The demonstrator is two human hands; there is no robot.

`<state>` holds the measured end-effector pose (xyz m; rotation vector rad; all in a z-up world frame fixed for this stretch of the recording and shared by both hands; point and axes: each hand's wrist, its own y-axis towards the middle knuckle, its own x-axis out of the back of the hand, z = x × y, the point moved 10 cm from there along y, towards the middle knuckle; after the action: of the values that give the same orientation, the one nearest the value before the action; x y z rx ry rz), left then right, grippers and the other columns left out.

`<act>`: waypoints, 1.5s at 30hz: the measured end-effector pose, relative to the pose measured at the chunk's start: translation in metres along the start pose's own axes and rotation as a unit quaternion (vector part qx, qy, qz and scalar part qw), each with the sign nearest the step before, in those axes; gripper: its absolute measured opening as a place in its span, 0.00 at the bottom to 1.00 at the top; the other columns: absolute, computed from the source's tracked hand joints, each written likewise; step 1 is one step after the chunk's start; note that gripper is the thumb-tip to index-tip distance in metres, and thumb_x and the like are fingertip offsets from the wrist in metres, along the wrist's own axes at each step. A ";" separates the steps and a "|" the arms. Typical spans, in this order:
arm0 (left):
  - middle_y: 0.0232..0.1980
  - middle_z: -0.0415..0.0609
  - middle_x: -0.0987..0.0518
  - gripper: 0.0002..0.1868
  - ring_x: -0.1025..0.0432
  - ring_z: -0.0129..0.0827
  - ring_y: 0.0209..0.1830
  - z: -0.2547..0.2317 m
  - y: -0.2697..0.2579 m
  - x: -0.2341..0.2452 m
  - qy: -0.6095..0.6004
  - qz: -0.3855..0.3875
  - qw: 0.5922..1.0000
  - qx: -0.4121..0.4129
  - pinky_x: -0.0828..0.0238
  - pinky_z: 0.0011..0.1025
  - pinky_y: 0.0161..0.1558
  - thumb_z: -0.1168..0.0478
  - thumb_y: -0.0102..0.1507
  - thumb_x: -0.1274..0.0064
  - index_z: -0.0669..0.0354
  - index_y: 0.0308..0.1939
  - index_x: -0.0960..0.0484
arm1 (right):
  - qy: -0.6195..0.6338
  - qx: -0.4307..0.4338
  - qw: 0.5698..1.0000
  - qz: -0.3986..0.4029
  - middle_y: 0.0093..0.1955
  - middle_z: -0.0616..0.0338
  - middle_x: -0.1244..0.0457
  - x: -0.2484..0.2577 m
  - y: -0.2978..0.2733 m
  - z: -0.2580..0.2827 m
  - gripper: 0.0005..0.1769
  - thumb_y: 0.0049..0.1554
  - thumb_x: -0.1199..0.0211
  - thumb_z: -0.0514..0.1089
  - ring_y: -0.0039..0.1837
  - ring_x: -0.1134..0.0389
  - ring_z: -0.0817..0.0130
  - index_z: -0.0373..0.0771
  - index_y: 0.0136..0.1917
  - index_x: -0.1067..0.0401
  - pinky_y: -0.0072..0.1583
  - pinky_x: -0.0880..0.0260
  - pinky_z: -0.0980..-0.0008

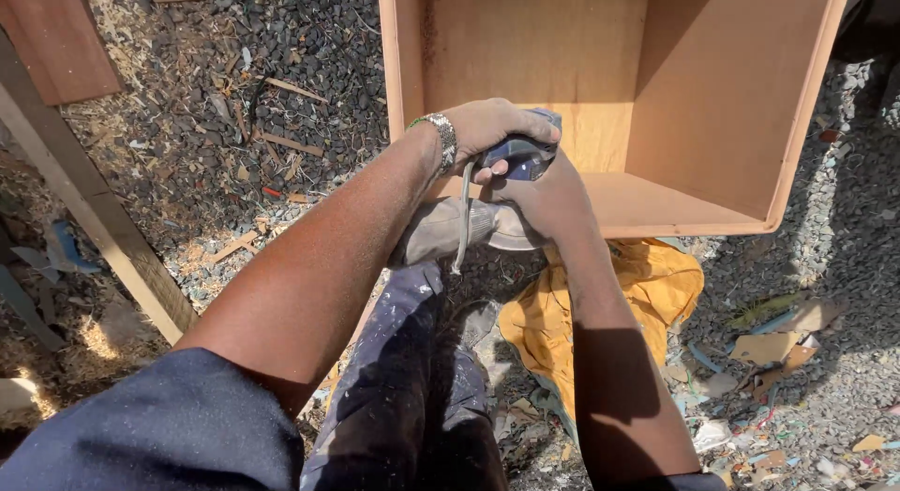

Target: The person uses an electric sander to smooth the interior and exterior surfaces of a wooden cabinet. They then switch to a sanding block to manually sand the edges and corners of the cabinet.

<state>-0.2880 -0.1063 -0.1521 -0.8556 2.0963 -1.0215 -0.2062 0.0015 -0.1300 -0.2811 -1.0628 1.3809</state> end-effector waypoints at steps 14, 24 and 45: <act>0.49 0.57 0.12 0.42 0.15 0.41 0.24 0.012 -0.091 -0.007 0.091 -0.073 0.983 -0.140 0.12 0.29 0.16 0.45 0.55 0.14 0.44 0.67 0.20 | 0.031 0.170 0.984 -0.050 0.61 0.45 0.25 -0.009 -0.064 0.028 0.41 0.42 0.15 0.47 0.69 0.22 0.42 0.42 0.67 0.27 0.67 0.26 0.41; 0.95 0.44 0.35 0.43 0.12 0.54 0.50 0.159 -0.171 -0.126 0.350 -0.066 0.843 -0.402 0.07 0.53 0.47 0.38 0.70 0.47 0.28 0.91 0.36 | -0.090 0.315 0.934 -0.143 0.75 0.41 0.31 -0.058 -0.128 -0.038 0.31 0.61 0.37 0.42 0.80 0.31 0.41 0.35 0.77 0.26 0.79 0.36 0.43; 0.49 0.33 0.10 0.43 0.09 0.33 0.50 0.018 -0.136 0.010 0.198 -0.158 0.938 -0.237 0.13 0.33 0.51 0.33 0.39 0.12 0.28 0.54 0.14 | -0.093 0.252 0.962 -0.044 0.67 0.62 0.30 -0.030 -0.079 0.038 0.19 0.64 0.43 0.46 0.72 0.34 0.67 0.42 0.66 0.22 0.74 0.37 0.59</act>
<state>-0.2433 -0.1878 -0.0502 -1.3512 2.6721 -0.9107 -0.1779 -0.0596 -0.0659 0.2716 -0.8260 1.5643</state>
